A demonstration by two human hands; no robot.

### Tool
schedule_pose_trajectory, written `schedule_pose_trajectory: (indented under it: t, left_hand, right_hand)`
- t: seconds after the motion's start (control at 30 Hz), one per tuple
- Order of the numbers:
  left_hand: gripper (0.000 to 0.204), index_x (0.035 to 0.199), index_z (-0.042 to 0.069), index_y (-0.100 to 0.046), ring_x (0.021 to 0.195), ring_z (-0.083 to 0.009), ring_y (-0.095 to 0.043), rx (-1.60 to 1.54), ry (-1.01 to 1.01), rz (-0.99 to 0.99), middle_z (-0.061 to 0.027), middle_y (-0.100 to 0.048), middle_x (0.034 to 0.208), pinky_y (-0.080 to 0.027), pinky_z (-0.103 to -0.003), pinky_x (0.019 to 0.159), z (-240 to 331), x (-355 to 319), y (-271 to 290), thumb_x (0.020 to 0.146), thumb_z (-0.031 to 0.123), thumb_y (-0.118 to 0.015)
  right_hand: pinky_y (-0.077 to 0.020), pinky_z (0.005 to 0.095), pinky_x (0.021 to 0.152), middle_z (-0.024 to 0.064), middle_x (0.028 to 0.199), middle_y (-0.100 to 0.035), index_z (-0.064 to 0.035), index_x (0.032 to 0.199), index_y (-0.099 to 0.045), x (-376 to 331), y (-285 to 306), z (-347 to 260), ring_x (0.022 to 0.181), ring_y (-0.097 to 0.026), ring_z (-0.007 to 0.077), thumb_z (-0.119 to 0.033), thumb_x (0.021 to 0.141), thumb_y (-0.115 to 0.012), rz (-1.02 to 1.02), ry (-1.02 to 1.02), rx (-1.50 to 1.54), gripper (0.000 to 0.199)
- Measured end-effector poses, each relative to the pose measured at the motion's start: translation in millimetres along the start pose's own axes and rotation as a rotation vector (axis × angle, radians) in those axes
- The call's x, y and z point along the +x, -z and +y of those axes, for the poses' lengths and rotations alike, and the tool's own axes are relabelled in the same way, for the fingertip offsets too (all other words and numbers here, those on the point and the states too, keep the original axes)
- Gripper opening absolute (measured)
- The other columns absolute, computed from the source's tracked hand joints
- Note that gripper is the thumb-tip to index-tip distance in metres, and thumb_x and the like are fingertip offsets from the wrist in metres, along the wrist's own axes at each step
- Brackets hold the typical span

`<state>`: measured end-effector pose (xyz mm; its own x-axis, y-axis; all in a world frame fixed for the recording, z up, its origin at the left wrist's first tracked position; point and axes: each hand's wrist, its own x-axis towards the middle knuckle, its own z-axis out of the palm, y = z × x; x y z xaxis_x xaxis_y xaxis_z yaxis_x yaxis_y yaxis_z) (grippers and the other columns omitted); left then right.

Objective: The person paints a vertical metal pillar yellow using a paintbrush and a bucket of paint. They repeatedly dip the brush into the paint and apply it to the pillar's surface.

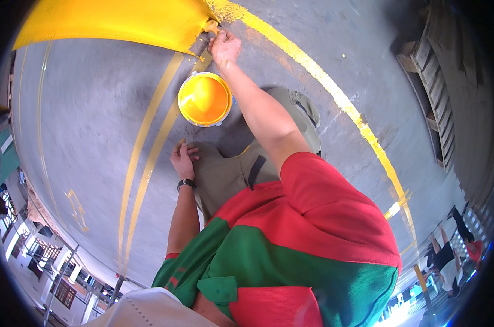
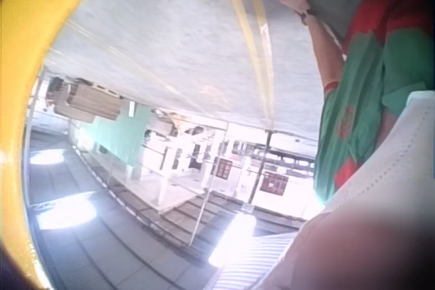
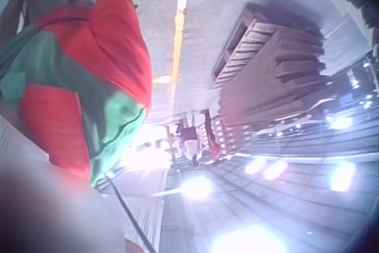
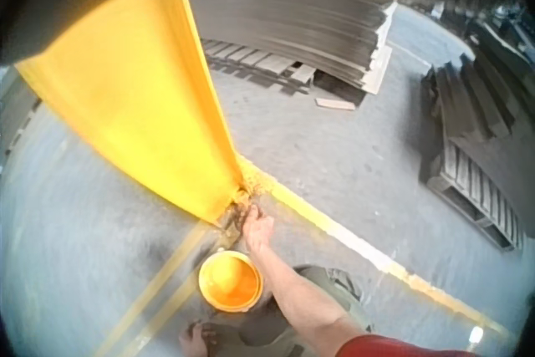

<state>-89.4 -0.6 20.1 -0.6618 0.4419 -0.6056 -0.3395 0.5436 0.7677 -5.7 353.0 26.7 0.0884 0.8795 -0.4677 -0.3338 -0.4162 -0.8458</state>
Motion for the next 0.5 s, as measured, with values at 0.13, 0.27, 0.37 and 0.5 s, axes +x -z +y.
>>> schedule_pose_trajectory:
  t: [0.13,0.27,0.37,0.5]
  left_hand:
    - [0.037,0.131,-0.006,-0.057,0.076,-0.0211,-0.073,-0.031,0.022,0.003,-0.0177,-0.071,0.098,-0.058,-0.027,0.050,-3,0,0,0.103,0.017,-0.056]
    - [0.037,0.131,-0.006,-0.057,0.076,-0.0212,-0.073,-0.032,0.021,0.011,-0.0180,-0.071,0.098,-0.059,-0.028,0.050,-6,2,2,0.103,0.017,-0.056]
    - [0.037,0.132,-0.006,-0.057,0.076,-0.0211,-0.073,-0.007,0.008,-0.008,-0.0183,-0.071,0.099,-0.059,-0.028,0.051,-6,1,4,0.103,0.018,-0.056]
    - [0.037,0.132,-0.006,-0.057,0.076,-0.0210,-0.073,-0.005,-0.007,-0.012,-0.0185,-0.071,0.099,-0.059,-0.028,0.052,-5,-1,4,0.104,0.018,-0.055]
  right_hand:
    - [-0.0554,0.0315,0.056,0.0129,0.082,-0.071,0.0086,0.125,-0.062,-10,11,8,0.060,-0.064,0.0167,-0.015,0.107,-0.051,0.020,0.014,0.043,0.032]
    - [-0.0533,0.0309,0.052,0.0111,0.077,-0.066,0.0091,0.122,-0.061,-14,13,7,0.056,-0.060,0.0159,-0.014,0.107,-0.048,0.107,-0.037,-0.175,0.030]
    - [-0.0520,0.0308,0.049,0.0111,0.074,-0.064,0.0089,0.118,-0.059,2,-6,8,0.054,-0.058,0.0165,-0.013,0.107,-0.046,0.188,-0.154,0.073,0.028]
    - [-0.0528,0.0322,0.047,0.0135,0.074,-0.063,0.0095,0.114,-0.056,21,-7,12,0.054,-0.059,0.0188,-0.012,0.107,-0.047,0.093,-0.272,0.434,0.024]
